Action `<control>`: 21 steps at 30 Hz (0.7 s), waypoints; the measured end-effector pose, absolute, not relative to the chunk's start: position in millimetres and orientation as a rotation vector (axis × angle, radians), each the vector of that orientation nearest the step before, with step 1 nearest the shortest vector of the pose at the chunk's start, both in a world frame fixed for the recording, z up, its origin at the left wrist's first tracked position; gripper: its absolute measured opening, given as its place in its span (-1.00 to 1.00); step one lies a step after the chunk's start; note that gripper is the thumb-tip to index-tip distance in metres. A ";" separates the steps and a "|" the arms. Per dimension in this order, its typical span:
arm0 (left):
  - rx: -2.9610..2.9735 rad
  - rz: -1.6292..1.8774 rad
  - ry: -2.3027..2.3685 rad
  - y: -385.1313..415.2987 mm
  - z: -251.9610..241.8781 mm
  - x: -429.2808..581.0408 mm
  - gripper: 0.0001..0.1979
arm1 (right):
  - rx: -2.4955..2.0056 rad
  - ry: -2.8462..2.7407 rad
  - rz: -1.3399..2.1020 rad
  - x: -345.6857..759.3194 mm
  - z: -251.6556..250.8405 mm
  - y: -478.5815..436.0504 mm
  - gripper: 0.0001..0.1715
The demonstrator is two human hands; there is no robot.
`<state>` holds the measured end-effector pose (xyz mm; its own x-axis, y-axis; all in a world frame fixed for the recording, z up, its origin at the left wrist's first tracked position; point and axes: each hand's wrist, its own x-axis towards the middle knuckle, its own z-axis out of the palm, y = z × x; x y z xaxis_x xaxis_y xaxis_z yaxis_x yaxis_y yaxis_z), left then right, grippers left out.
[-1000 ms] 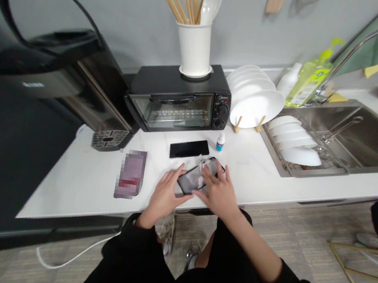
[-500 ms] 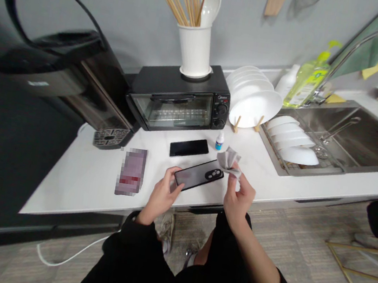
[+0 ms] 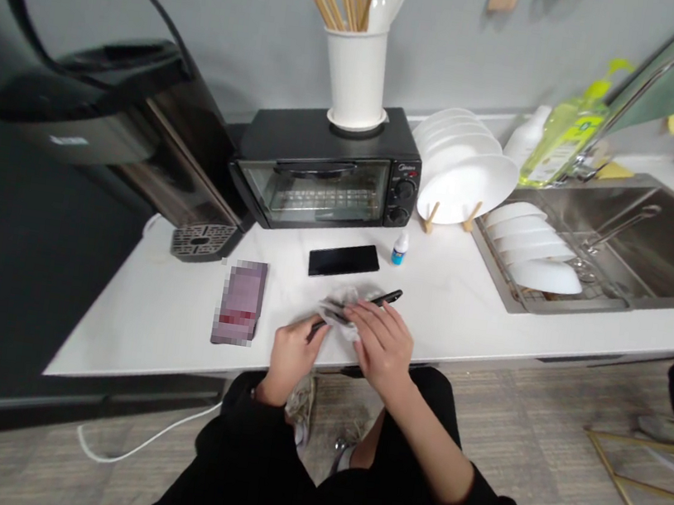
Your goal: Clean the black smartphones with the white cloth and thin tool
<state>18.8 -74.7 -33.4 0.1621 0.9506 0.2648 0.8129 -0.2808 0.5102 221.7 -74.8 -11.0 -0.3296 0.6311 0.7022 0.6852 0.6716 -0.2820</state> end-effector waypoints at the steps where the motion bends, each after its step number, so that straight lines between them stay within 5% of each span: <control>1: 2.202 0.789 1.719 -74.7 -34.7 18.5 -0.83 | -1.022 -2.066 -0.090 225.7 -8.6 -72.2 -0.46; 9: 2.228 0.771 1.701 -75.4 -47.6 14.6 -0.82 | -0.780 -2.501 -0.123 204.9 -17.8 -80.6 -0.29; 17: 2.137 1.068 1.457 -73.5 -28.0 20.9 -0.74 | -1.182 -2.269 -0.175 238.2 -15.2 -61.8 -0.10; 21: 2.195 1.007 1.582 -71.6 -32.8 18.8 -0.81 | -1.022 -2.422 -0.082 212.9 -14.8 -73.2 0.06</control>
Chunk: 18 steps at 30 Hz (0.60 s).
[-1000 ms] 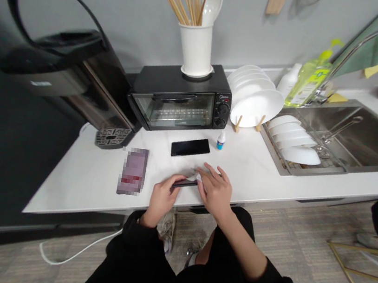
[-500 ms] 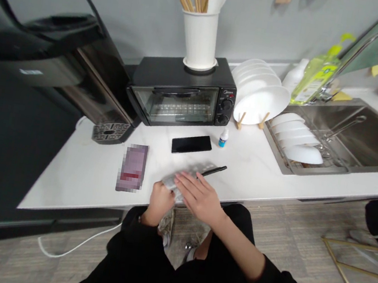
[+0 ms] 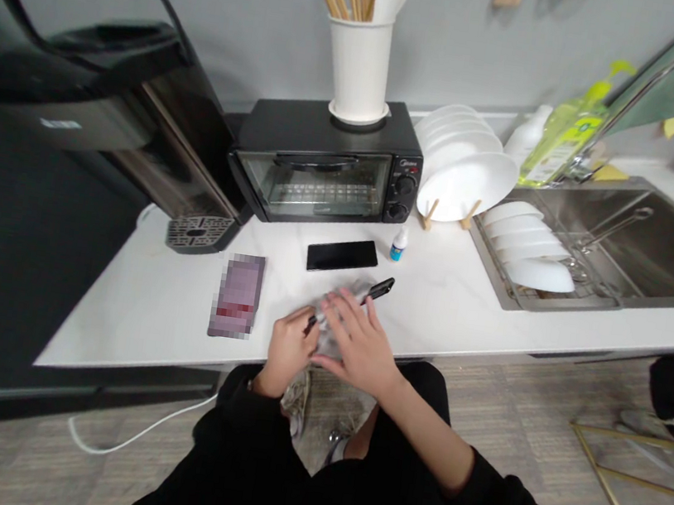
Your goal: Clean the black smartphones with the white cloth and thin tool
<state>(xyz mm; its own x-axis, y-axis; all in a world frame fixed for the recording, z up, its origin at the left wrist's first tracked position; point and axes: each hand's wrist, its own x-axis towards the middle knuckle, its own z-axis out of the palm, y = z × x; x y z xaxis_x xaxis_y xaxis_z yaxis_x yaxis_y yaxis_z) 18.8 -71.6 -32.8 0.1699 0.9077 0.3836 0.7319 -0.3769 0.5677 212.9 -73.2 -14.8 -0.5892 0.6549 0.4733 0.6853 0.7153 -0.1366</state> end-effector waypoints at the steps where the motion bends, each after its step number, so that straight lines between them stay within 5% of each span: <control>1: 2.202 0.989 1.616 -71.2 -34.0 18.3 -0.80 | -0.946 -2.482 -0.075 208.8 -16.4 -73.9 0.07; 6: 2.181 1.020 1.575 -71.3 -30.1 20.7 -0.81 | -1.097 -2.397 -0.114 224.3 -20.7 -56.5 -0.04; 12: 2.190 1.004 1.592 -70.5 -31.4 18.8 -0.79 | -1.098 -2.365 0.024 200.5 -17.4 -76.3 0.12; 18: 2.185 1.027 1.581 -71.7 -31.1 18.8 -0.78 | -1.151 -2.382 -0.096 228.2 -19.3 -55.8 -0.05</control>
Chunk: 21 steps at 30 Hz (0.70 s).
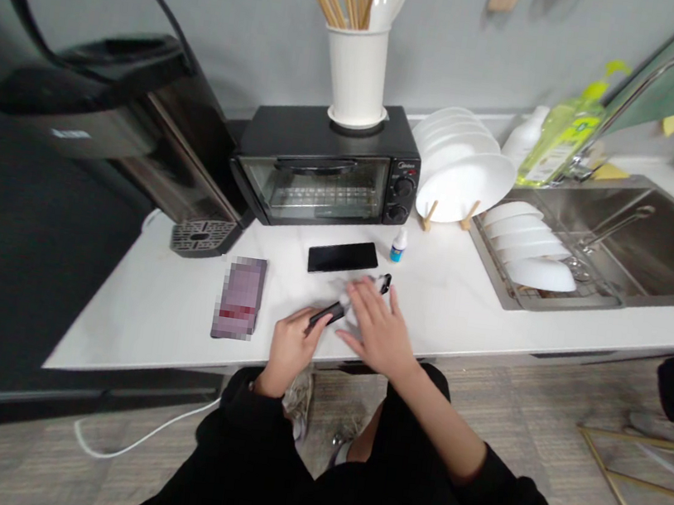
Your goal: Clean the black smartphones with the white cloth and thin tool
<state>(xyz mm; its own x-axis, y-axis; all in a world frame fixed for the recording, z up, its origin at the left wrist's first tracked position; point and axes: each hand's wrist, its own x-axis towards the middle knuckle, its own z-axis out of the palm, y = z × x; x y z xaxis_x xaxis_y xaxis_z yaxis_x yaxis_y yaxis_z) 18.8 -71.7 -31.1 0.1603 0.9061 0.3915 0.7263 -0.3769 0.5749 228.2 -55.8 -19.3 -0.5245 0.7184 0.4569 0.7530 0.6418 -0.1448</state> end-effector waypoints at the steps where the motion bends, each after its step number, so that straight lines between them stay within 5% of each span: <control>1: 2.169 1.050 1.552 -71.9 -29.7 19.5 -0.79 | -1.246 -2.306 -0.102 235.2 -19.4 -50.1 -0.04; 10: 2.223 1.066 1.547 -69.9 -34.4 16.3 -0.78 | -0.999 -2.480 -0.011 194.5 -21.1 -84.2 0.04; 16: 2.160 1.077 1.489 -70.7 -29.0 19.4 -0.79 | -1.269 -2.206 -0.067 228.0 -19.9 -57.2 0.03; 21: 2.207 0.971 1.630 -68.4 -33.7 16.7 -0.75 | -0.922 -2.484 -0.004 198.7 -25.9 -81.6 0.14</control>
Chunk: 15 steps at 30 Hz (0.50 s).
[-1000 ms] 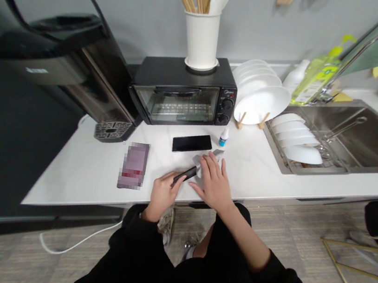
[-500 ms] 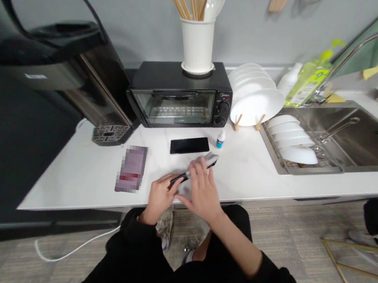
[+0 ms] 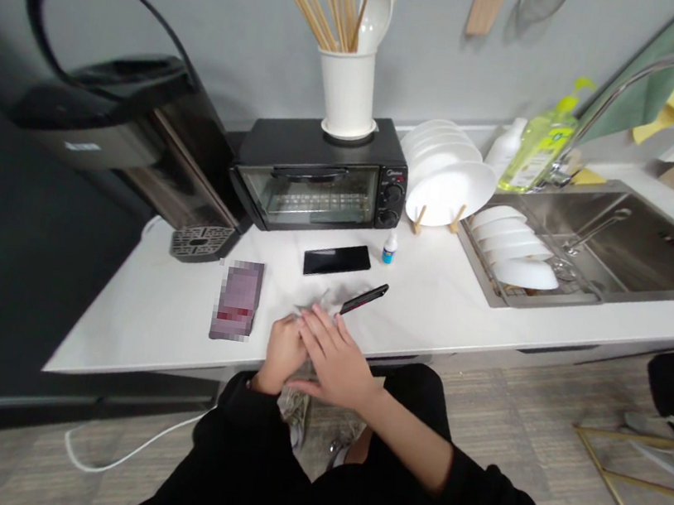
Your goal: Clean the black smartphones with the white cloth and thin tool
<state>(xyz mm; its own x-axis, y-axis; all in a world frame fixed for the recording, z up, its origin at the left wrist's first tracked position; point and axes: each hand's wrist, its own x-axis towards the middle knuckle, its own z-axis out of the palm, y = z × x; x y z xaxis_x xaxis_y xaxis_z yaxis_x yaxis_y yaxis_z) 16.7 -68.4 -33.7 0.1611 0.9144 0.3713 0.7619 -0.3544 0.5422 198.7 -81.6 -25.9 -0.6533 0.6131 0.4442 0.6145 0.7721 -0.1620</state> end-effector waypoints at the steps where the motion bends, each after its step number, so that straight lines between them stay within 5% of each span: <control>1: 2.207 0.969 1.644 -68.2 -33.7 16.7 -0.73 | -0.891 -2.515 -0.021 199.3 -26.7 -80.8 0.10; 7: 2.201 0.995 1.620 -67.6 -25.2 20.0 -0.73 | -1.290 -2.201 -0.076 217.5 -23.6 -58.5 0.00; 15: 2.217 0.970 1.658 -61.7 -30.9 15.3 -0.69 | -0.954 -2.438 -0.060 208.3 -19.4 -64.5 -0.09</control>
